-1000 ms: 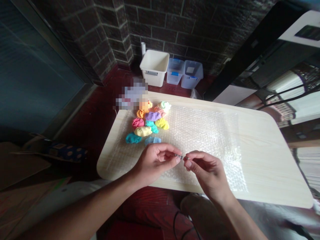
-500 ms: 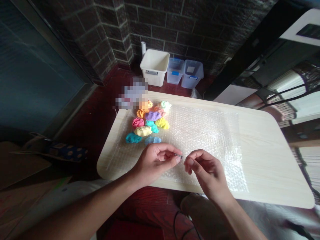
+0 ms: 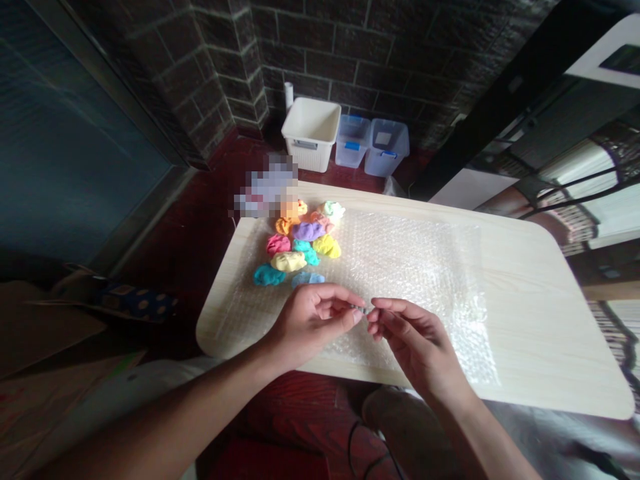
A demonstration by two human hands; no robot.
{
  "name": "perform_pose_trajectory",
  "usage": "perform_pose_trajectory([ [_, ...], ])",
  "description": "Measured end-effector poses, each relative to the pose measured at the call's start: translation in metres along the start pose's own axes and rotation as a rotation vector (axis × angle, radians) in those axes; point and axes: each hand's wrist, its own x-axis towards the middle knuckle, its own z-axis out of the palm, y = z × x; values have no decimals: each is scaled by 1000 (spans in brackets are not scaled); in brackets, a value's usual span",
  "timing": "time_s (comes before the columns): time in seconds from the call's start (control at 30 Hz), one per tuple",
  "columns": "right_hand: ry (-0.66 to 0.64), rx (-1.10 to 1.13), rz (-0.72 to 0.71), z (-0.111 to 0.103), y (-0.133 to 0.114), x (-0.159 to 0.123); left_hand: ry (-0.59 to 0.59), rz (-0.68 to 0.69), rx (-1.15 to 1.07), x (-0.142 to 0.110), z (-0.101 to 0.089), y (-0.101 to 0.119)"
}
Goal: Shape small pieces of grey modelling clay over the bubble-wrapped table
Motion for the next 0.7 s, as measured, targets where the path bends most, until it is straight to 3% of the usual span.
perform_pose_trajectory([
  [0.17,46,-15,8,-5,0,3,31,1,48,0,-2,0],
  [0.7,3,-1,35,-3,0,0,24,4,42,0,-2,0],
])
